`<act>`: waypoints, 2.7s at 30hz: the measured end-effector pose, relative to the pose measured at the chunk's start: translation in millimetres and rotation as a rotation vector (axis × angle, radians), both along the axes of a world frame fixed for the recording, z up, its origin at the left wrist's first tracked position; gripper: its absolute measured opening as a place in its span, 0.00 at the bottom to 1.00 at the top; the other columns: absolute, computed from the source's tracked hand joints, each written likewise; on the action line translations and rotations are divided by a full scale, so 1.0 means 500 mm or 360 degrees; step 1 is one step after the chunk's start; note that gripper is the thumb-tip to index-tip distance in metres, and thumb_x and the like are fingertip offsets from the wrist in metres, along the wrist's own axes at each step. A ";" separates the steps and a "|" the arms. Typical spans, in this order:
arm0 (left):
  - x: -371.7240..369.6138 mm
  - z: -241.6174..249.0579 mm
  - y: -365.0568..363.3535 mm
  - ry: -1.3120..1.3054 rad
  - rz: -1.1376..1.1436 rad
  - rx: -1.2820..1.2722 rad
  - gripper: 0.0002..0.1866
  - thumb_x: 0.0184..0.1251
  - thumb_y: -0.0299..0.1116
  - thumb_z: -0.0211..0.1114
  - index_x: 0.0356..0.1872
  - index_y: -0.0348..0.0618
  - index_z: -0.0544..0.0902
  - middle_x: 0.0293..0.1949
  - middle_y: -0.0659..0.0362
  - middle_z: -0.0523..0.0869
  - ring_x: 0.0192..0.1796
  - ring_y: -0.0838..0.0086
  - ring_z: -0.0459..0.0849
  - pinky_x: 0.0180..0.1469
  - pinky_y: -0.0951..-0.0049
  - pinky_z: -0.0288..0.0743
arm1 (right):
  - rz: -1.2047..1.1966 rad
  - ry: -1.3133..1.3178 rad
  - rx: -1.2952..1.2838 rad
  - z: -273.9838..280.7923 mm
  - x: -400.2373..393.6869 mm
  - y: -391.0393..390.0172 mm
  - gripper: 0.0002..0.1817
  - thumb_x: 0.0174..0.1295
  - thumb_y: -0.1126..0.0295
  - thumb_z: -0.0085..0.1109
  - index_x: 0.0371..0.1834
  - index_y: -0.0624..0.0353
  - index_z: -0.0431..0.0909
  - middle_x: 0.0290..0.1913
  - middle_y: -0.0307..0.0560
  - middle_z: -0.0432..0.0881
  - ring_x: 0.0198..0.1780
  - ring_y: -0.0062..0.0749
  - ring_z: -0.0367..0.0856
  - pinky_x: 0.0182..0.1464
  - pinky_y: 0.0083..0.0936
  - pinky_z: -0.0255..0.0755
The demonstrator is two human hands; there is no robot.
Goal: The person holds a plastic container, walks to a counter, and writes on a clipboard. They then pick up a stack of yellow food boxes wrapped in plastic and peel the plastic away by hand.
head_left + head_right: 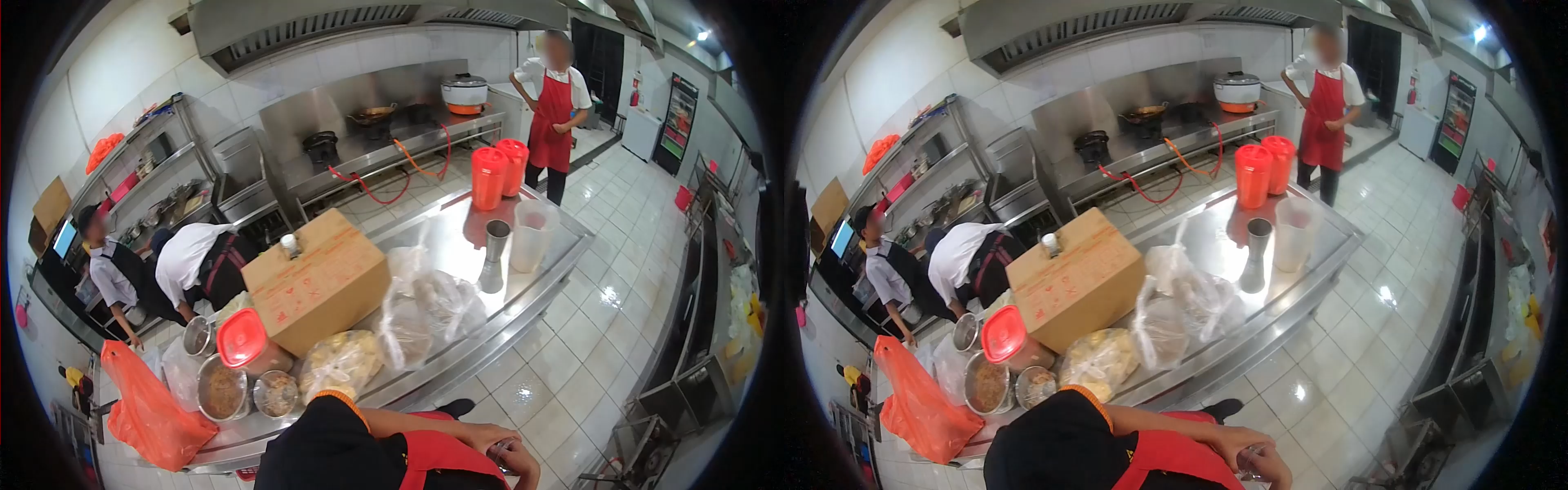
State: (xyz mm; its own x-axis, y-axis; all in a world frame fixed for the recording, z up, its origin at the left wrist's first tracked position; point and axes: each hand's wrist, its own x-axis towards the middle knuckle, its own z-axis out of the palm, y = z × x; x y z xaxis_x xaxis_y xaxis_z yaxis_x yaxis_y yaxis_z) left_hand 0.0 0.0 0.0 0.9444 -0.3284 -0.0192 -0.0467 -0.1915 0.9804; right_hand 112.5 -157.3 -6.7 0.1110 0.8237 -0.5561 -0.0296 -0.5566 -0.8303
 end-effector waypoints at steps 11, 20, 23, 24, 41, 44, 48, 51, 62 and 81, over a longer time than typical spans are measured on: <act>0.460 -0.033 0.138 0.0201 -0.0213 -0.0032 0.48 0.29 0.44 0.82 0.59 0.45 0.68 0.50 0.55 0.82 0.53 0.67 0.81 0.55 0.67 0.71 | -0.0107 -0.0217 -0.0163 -0.082 0.422 0.092 0.22 0.59 0.58 0.64 0.49 0.65 0.79 0.43 0.49 0.83 0.44 0.30 0.80 0.46 0.28 0.75; 0.779 -0.100 0.193 0.0025 -0.0242 -0.0121 0.48 0.29 0.44 0.81 0.59 0.46 0.67 0.47 0.54 0.82 0.50 0.66 0.82 0.50 0.67 0.73 | -0.0524 -0.0284 -0.0266 0.060 0.690 0.143 0.20 0.58 0.65 0.60 0.50 0.67 0.78 0.32 0.48 0.84 0.31 0.26 0.80 0.33 0.24 0.73; 0.857 -0.084 0.200 0.0157 -0.0345 -0.0178 0.49 0.29 0.42 0.81 0.60 0.46 0.65 0.46 0.53 0.82 0.47 0.65 0.82 0.48 0.67 0.74 | -0.0851 -0.0356 -0.0264 0.026 0.771 0.099 0.14 0.61 0.67 0.57 0.44 0.67 0.79 0.29 0.44 0.83 0.27 0.22 0.75 0.30 0.20 0.69; 0.887 -0.073 0.202 0.0148 -0.0345 -0.0182 0.49 0.29 0.42 0.81 0.60 0.46 0.65 0.46 0.53 0.82 0.47 0.65 0.82 0.48 0.67 0.74 | -0.1231 -0.0432 -0.0002 -0.015 0.805 0.080 0.11 0.63 0.68 0.56 0.40 0.66 0.78 0.27 0.42 0.81 0.27 0.21 0.74 0.30 0.20 0.68; 1.349 -0.024 0.384 -0.0267 0.0685 -0.0277 0.49 0.32 0.34 0.79 0.64 0.43 0.64 0.51 0.52 0.79 0.56 0.65 0.79 0.58 0.68 0.70 | -0.0931 -0.1145 0.0619 0.141 1.335 0.393 0.04 0.57 0.76 0.59 0.30 0.66 0.77 0.31 0.50 0.80 0.31 0.35 0.79 0.38 0.28 0.72; 1.413 -0.014 0.447 -0.0239 0.0795 -0.0347 0.47 0.34 0.31 0.77 0.63 0.43 0.64 0.51 0.53 0.80 0.54 0.68 0.79 0.57 0.69 0.71 | -0.0495 -0.1247 0.0820 0.126 1.417 0.499 0.09 0.45 0.83 0.67 0.29 0.65 0.77 0.30 0.52 0.80 0.36 0.41 0.84 0.42 0.27 0.78; 1.514 -0.021 0.550 -0.0141 0.0827 -0.0333 0.45 0.37 0.33 0.77 0.62 0.45 0.66 0.51 0.54 0.80 0.54 0.67 0.79 0.56 0.70 0.72 | -0.0180 -0.1323 0.0598 0.081 1.548 0.616 0.12 0.41 0.81 0.68 0.31 0.63 0.77 0.30 0.53 0.80 0.34 0.45 0.83 0.38 0.34 0.77; 1.581 -0.034 0.592 -0.0177 0.0882 -0.0349 0.44 0.41 0.43 0.80 0.61 0.45 0.67 0.51 0.53 0.80 0.55 0.65 0.80 0.55 0.68 0.72 | 0.0086 -0.1206 0.0330 0.068 1.643 0.675 0.14 0.41 0.80 0.69 0.33 0.63 0.77 0.31 0.53 0.80 0.35 0.45 0.84 0.39 0.33 0.77; 1.776 -0.033 0.834 -0.0093 0.1269 -0.0214 0.50 0.36 0.48 0.82 0.63 0.46 0.65 0.52 0.52 0.79 0.54 0.63 0.80 0.54 0.66 0.72 | 0.0021 -0.1206 0.0366 0.067 1.893 0.930 0.13 0.44 0.72 0.73 0.34 0.63 0.86 0.29 0.52 0.84 0.27 0.38 0.81 0.32 0.29 0.74; 1.749 -0.066 1.129 -0.0085 0.2556 -0.0174 0.47 0.36 0.35 0.80 0.63 0.43 0.64 0.52 0.51 0.79 0.56 0.64 0.79 0.59 0.66 0.71 | 0.2372 -0.1044 0.1192 0.028 1.849 1.620 0.09 0.44 0.64 0.64 0.29 0.50 0.87 0.28 0.51 0.84 0.33 0.49 0.83 0.39 0.40 0.78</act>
State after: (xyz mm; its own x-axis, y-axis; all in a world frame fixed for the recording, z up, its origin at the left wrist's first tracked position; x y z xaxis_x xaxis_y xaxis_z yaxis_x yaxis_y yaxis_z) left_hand 874.6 564.4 -33.0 0.2952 0.9552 -0.0209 0.0905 -0.0061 0.9959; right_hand 1037.1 653.0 7.2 -0.8598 0.4559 -0.2301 0.4999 0.6598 -0.5610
